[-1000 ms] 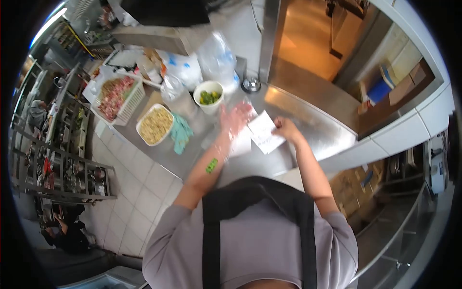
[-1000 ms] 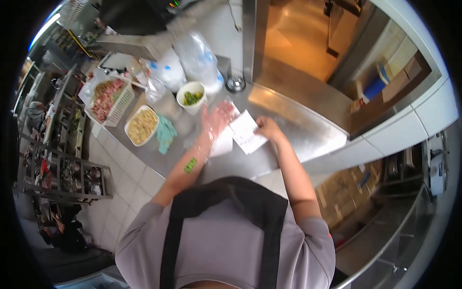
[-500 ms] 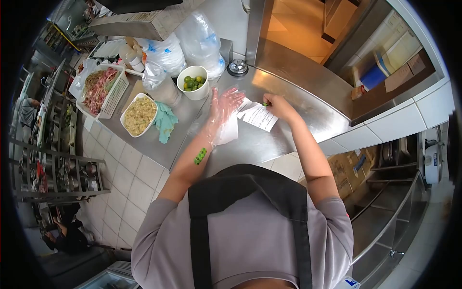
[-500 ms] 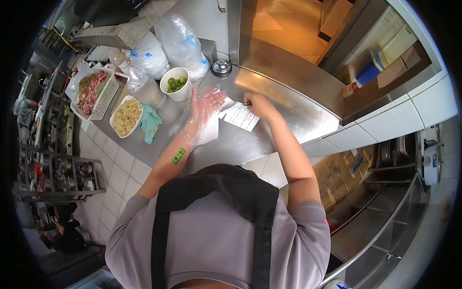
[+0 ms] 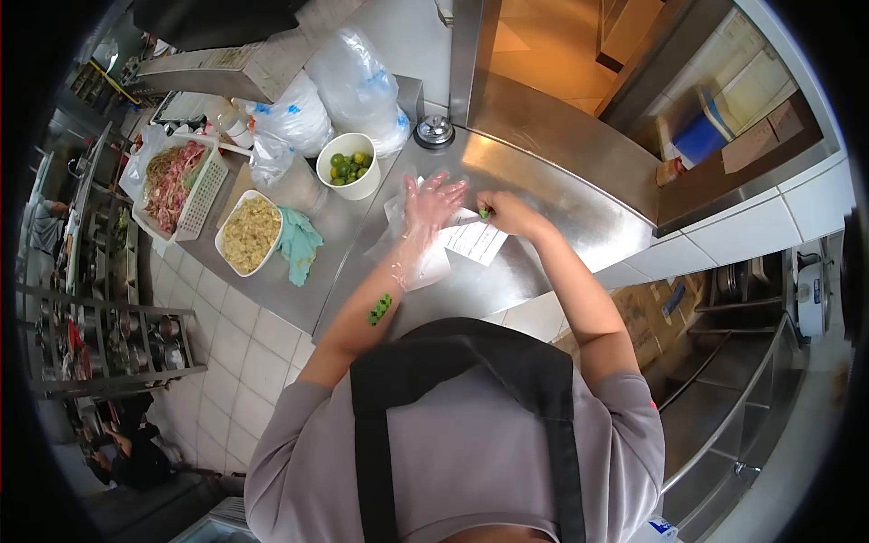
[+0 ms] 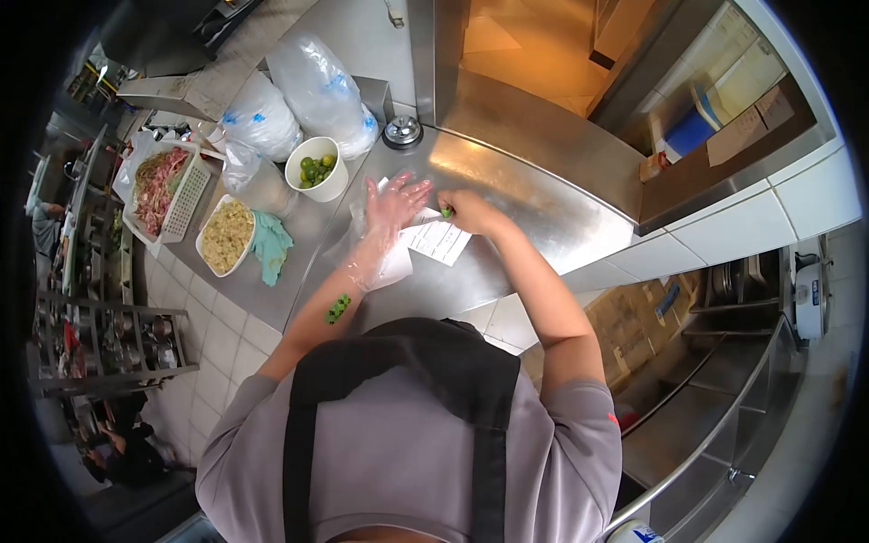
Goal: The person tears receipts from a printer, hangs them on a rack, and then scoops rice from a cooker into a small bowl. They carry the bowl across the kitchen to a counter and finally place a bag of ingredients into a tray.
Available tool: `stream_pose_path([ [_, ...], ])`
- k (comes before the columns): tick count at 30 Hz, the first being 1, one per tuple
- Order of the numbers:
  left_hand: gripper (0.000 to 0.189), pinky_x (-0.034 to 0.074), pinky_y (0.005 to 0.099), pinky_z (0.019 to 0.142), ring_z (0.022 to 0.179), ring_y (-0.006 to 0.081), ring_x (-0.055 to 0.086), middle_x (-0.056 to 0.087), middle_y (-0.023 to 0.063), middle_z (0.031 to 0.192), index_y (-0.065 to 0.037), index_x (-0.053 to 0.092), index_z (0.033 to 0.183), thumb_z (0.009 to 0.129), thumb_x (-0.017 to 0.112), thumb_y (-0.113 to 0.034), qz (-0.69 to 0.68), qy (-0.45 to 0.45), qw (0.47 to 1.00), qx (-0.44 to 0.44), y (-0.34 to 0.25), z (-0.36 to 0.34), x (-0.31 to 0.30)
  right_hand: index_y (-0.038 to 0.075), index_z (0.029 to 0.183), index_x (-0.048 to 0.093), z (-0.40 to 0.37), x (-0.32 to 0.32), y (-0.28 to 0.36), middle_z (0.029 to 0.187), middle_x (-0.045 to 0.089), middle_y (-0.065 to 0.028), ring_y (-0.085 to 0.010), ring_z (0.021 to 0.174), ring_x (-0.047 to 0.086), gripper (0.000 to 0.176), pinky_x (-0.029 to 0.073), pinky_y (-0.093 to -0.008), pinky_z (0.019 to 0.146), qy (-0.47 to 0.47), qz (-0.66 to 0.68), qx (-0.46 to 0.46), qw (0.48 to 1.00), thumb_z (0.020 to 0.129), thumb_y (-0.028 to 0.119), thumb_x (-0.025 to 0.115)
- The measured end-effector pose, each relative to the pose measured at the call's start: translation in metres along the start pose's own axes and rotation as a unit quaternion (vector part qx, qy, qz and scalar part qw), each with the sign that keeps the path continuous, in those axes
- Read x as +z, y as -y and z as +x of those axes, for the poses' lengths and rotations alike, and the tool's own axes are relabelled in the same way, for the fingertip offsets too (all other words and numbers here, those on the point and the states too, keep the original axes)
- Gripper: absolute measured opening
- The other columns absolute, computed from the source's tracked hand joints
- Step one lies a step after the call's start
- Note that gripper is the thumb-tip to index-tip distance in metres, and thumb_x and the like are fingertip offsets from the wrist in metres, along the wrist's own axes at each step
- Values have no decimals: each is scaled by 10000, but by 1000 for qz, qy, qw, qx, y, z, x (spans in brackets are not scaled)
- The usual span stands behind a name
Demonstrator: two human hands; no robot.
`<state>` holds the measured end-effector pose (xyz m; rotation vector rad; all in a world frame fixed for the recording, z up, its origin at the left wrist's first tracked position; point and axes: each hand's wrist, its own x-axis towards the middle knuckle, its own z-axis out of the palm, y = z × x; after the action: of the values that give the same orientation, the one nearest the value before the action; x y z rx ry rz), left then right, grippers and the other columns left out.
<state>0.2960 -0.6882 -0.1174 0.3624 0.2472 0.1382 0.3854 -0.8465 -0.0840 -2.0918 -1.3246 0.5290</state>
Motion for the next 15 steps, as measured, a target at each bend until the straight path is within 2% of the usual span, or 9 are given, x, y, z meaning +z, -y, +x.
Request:
stream_pose_path([
  [1, 811, 182, 463, 1035, 1217, 415, 266, 277, 351, 1262, -5, 218, 1299, 816, 168, -654, 18, 6, 1000, 1, 1, 0, -1, 19, 714, 460, 4, -2, 1, 662, 530, -144, -291, 610, 491, 148, 386, -353, 555, -2, -48, -16, 999, 619, -50, 551],
  [4, 828, 205, 473, 1022, 1207, 428, 272, 279, 362, 1249, 0, 217, 1292, 804, 176, -668, 49, 29, 998, 7, 3, 0, -7, 21, 707, 455, 11, -9, 4, 674, 524, -163, -342, 632, 473, 147, 375, -381, 561, 13, -80, -44, 996, 609, -72, 510],
  [6, 845, 229, 478, 1011, 1198, 433, 284, 286, 363, 1242, 4, 217, 1284, 792, 182, -683, 63, 52, 996, 17, 1, 2, -8, 19, 710, 453, 10, -16, 7, 672, 521, -163, -342, 638, 478, 144, 370, -390, 565, 29, -92, -45, 994, 615, -79, 498],
  [8, 843, 221, 478, 1014, 1205, 436, 268, 286, 366, 1239, -12, 210, 1291, 788, 188, -688, 56, 33, 998, 0, 0, -1, -5, 17, 713, 451, 9, -29, 10, 670, 518, -163, -341, 644, 484, 142, 364, -400, 568, 43, -108, -47, 992, 621, -85, 486],
  [11, 847, 203, 469, 1024, 1213, 432, 258, 269, 364, 1252, -14, 208, 1296, 785, 199, -690, 18, 21, 1000, 8, 3, -2, -2, 17, 704, 438, -5, -51, 8, 661, 506, -158, -323, 635, 473, 133, 369, -383, 566, 60, -128, 38, 989, 639, -95, 463],
  [12, 847, 203, 469, 1024, 1213, 432, 258, 269, 364, 1252, -14, 208, 1296, 785, 199, -690, 19, 29, 999, 6, 3, 0, -3, 17, 704, 438, -10, -61, 10, 661, 506, -158, -323, 635, 473, 133, 369, -383, 566, 54, -134, 41, 989, 639, -95, 463],
  [15, 802, 174, 452, 1042, 1233, 406, 240, 224, 333, 1301, -20, 243, 1292, 803, 247, -655, 14, 108, 994, -10, -1, -3, -17, 15, 749, 474, -42, -111, 44, 723, 550, -149, -314, 711, 535, 135, 404, -354, 594, -4, -165, 82, 983, 660, -86, 461],
])
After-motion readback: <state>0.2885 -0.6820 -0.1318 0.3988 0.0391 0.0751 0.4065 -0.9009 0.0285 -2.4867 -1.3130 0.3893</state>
